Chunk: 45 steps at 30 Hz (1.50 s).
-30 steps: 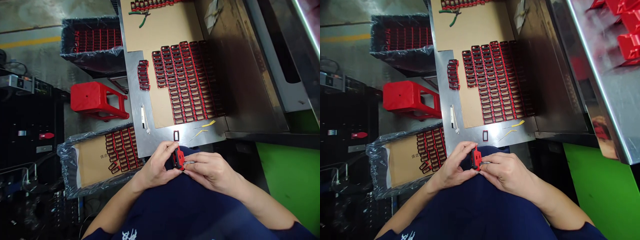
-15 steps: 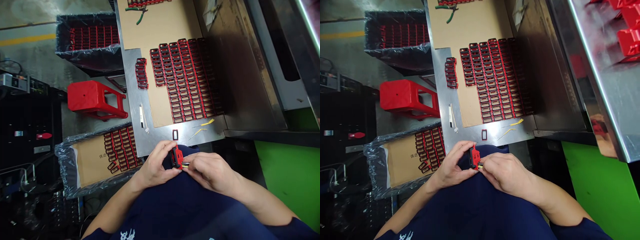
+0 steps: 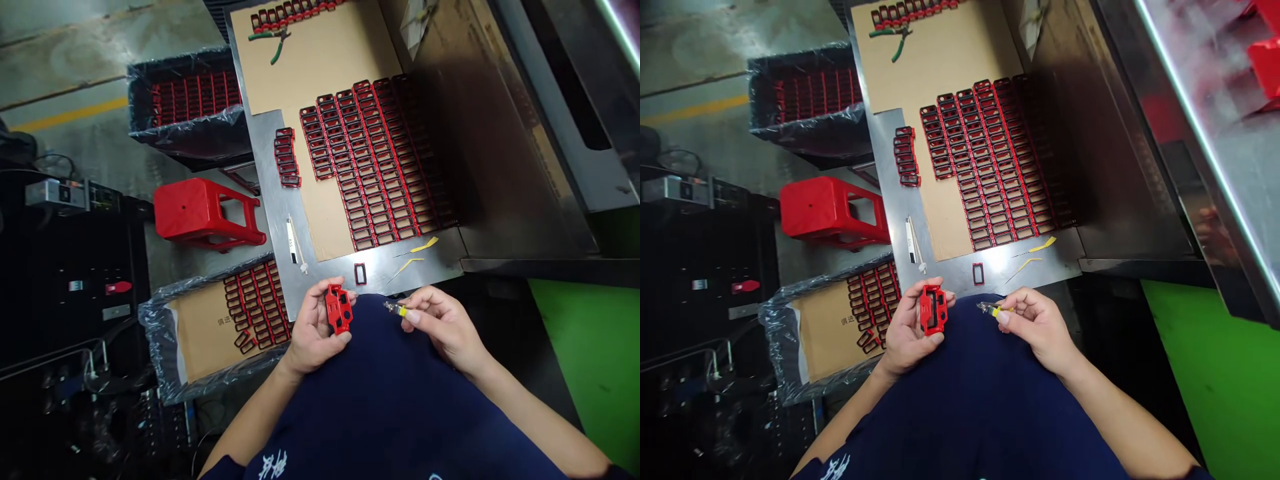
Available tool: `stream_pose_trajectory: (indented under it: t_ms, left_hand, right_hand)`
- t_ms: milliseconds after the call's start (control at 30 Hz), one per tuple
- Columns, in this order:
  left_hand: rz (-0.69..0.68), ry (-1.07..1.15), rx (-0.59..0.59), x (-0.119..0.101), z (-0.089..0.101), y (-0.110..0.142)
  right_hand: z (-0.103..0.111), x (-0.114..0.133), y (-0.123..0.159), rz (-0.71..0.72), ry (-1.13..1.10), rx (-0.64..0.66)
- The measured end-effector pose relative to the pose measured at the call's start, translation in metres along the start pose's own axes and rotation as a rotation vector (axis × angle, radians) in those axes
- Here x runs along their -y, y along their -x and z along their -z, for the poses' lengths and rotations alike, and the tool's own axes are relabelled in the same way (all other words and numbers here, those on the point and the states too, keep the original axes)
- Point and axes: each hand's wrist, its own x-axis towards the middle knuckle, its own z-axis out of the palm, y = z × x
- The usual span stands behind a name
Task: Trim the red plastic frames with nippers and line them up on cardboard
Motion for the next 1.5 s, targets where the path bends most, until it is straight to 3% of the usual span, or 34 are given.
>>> stream_pose_trajectory:
  t_ms: [100, 167, 300, 400, 500, 600, 833, 1067, 1200, 1300, 1433, 1500]
  left_hand:
    - [0.122, -0.084, -0.07, 0.008, 0.01, -0.029]
    - [0.275, -0.298, -0.173, 0.013, 0.026, -0.072]
    - [0.427, -0.655, -0.388, 0.02, 0.072, -0.187]
    - [0.536, -0.863, -0.562, 0.024, 0.098, -0.251]
    - [0.617, -1.003, -0.643, 0.03, 0.106, -0.281]
    - [0.643, -1.1, -0.667, 0.035, 0.108, -0.293]
    - [0.65, -1.205, -0.655, 0.039, 0.119, -0.312]
    - [0.6, -1.207, -0.662, 0.024, 0.124, -0.327]
    - [0.501, -1.233, -0.618, 0.014, 0.114, -0.316]
    - [0.327, -1.269, -0.415, 0.023, 0.089, -0.27]
    - [0.12, -1.179, 0.194, 0.051, 0.037, -0.171]
    - [0.079, -1.121, 0.394, 0.066, 0.014, -0.133]
  right_hand:
    - [0.007, 0.002, 0.005, 0.031, 0.21, 0.208]
    - [0.009, 0.002, 0.008, 0.062, 0.343, 0.298]
    - [0.008, 0.0, 0.013, 0.13, 0.464, 0.215]
    - [0.004, -0.004, 0.018, 0.158, 0.485, 0.16]
    - [0.001, -0.008, 0.024, 0.161, 0.486, 0.101]
    - [0.0, -0.012, 0.028, 0.142, 0.456, 0.056]
    - [-0.002, -0.012, 0.028, 0.01, 0.397, 0.05]
    - [-0.003, -0.018, 0.03, 0.018, 0.37, 0.045]
    - [0.004, -0.013, 0.031, 0.007, 0.383, 0.096]
    - [0.023, -0.002, 0.034, -0.015, 0.482, 0.175]
    - [0.049, 0.013, 0.032, -0.031, 0.645, 0.186]
    - [0.052, 0.016, 0.027, -0.024, 0.65, 0.12]
